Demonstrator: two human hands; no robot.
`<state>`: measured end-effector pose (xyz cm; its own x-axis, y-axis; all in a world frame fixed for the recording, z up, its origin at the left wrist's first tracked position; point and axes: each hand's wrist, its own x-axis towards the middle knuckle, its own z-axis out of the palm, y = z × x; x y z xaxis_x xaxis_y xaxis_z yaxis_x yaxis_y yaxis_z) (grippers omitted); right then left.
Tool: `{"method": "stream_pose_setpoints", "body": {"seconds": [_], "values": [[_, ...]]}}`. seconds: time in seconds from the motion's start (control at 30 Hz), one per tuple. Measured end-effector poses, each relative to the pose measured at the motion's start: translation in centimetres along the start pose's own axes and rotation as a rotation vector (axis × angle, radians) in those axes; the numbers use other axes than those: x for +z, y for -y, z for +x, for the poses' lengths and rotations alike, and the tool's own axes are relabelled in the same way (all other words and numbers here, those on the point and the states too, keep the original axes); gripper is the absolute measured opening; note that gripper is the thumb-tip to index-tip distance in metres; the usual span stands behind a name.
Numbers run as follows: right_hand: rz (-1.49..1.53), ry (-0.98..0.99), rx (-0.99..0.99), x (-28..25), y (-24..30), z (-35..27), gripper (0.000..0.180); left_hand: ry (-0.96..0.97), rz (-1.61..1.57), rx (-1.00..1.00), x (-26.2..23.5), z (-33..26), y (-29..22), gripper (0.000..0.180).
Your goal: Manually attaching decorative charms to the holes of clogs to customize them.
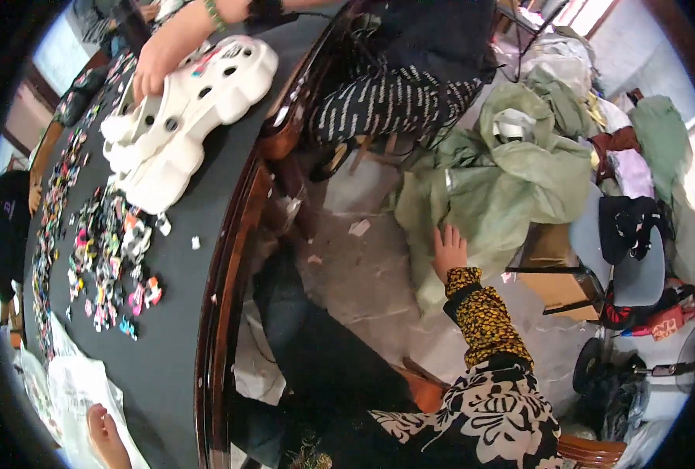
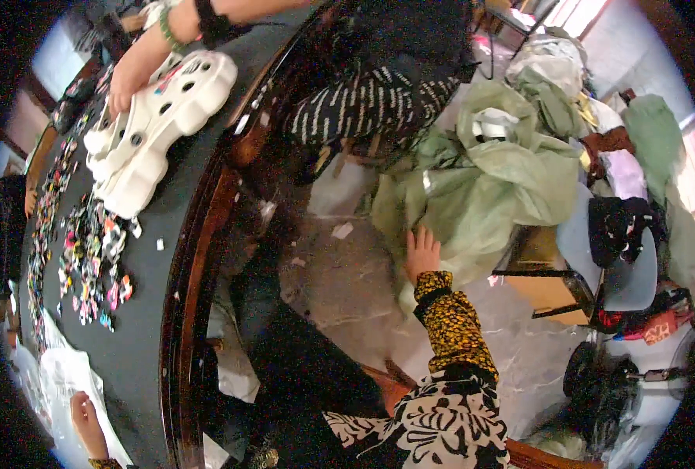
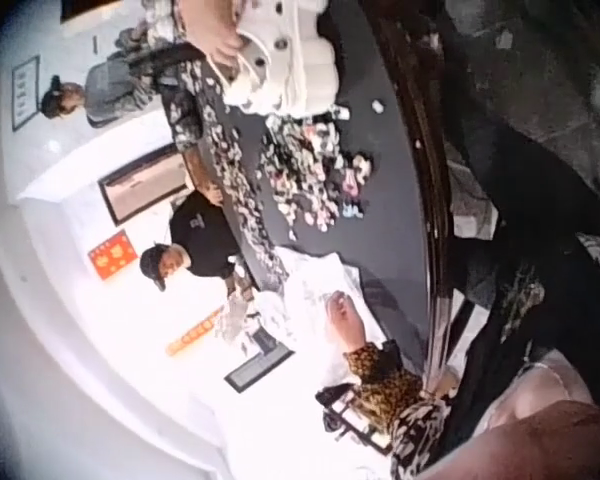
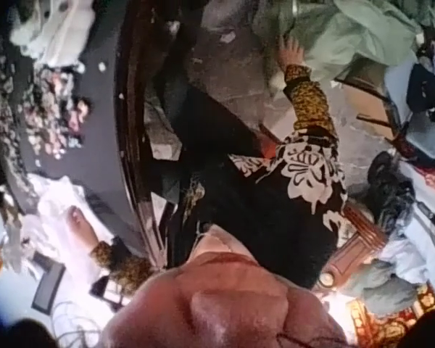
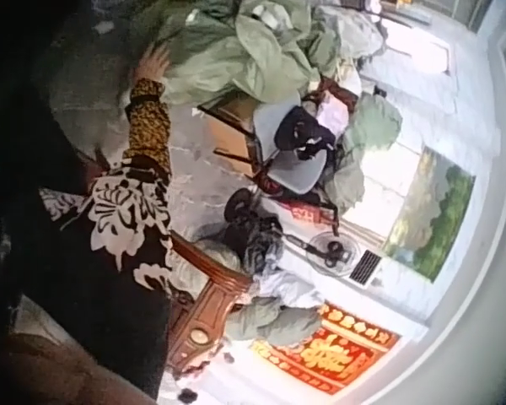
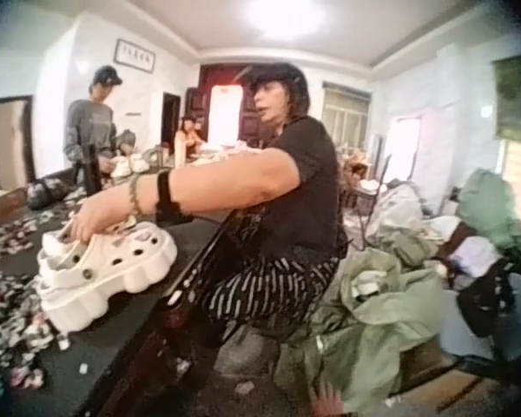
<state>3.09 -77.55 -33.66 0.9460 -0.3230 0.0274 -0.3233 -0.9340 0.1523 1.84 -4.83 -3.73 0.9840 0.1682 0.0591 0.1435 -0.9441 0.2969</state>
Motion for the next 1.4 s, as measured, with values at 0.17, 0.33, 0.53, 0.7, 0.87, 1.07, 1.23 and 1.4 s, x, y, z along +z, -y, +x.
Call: {"method": "stream_pose_setpoints", "body": {"seconds": [0.17, 0.33, 0.53, 0.7, 0.87, 1.07, 1.23, 1.4], "values": [[-0.108, 0.146, 0.096, 2.8, -4.4, -0.1, 0.056, 0.06, 0.234, -0.018, -1.4, -0.1, -7.5, 0.027], [-0.049, 0.575, -0.021, 2.1, -5.0, 0.6, 0.032, 0.054, 0.252, -0.011, -1.3, -0.2, -8.1, 0.026], [0.22, 0.511, 0.151, -0.2, -4.7, 0.4, 0.041, 0.048, 0.175, -0.128, -0.6, -1.4, -9.6, 0.027], [0.366, 0.348, 0.369, 2.2, -4.8, -0.6, 0.049, 0.027, 0.056, -0.179, 0.6, -2.3, -7.6, 0.029], [0.553, 0.145, 0.505, 1.7, -4.0, -0.2, 0.053, -0.009, -0.228, -0.3, 1.3, -3.2, -6.5, 0.028], [0.737, -0.042, 0.605, -2.3, -4.3, -0.3, 0.059, -0.032, -0.344, -0.303, 1.1, -3.7, -6.2, 0.027], [1.064, -0.239, 0.76, -3.0, -5.0, -0.8, 0.056, -0.022, -0.314, -0.273, 0.7, -3.6, -6.5, 0.027], [1.607, -0.384, 0.918, -8.8, -1.3, -0.1, 0.053, -0.022, -0.244, -0.278, -0.7, -4.0, -5.4, 0.027]]}}
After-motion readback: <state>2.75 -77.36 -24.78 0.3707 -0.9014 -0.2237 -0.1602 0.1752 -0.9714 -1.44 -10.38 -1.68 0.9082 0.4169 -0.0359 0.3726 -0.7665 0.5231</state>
